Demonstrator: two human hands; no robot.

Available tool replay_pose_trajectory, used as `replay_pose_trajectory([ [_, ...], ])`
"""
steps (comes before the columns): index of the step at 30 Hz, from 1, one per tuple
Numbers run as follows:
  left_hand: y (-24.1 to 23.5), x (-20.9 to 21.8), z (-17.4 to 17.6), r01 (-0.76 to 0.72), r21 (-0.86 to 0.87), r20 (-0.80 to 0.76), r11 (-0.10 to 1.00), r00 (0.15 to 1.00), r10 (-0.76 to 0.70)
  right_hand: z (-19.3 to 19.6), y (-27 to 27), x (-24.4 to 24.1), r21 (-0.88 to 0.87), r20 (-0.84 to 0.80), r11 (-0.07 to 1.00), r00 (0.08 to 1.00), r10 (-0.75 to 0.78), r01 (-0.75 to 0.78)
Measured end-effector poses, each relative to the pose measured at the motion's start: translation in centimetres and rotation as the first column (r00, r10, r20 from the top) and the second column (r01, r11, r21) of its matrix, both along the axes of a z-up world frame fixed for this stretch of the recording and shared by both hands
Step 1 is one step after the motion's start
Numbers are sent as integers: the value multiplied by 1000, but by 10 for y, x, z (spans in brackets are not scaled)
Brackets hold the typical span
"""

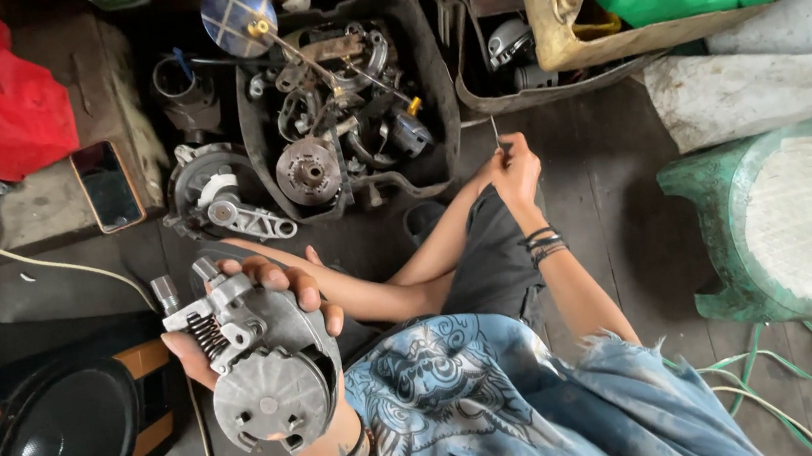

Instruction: Cleaning and inspecting a motorcycle carburetor using a small metal tool in a workshop environment.

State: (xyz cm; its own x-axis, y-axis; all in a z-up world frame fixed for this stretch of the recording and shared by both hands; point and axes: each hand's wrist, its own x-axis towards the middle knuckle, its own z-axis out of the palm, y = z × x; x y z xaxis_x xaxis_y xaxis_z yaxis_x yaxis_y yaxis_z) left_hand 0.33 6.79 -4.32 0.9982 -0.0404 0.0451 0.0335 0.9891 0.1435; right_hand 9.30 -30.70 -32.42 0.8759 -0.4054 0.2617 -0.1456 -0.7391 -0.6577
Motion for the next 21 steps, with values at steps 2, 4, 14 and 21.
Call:
replay_pose_trajectory([
  [2,2,1,0,-4,11,-2,1000,1000,4,11,1,4,87,50,996,999,-2,-2],
  [4,0,2,0,-7,21,-9,1000,1000,7,14,-4,10,172,96,985,995,-11,-6],
  [14,-1,1,4,-13,26,-29,1000,999,13,20,-12,44,403,-261,909,965,7,102],
  [21,-8,3,3,-14,51,-49,999,999,16,-18,-25,39,258,-243,966,968,58,6],
])
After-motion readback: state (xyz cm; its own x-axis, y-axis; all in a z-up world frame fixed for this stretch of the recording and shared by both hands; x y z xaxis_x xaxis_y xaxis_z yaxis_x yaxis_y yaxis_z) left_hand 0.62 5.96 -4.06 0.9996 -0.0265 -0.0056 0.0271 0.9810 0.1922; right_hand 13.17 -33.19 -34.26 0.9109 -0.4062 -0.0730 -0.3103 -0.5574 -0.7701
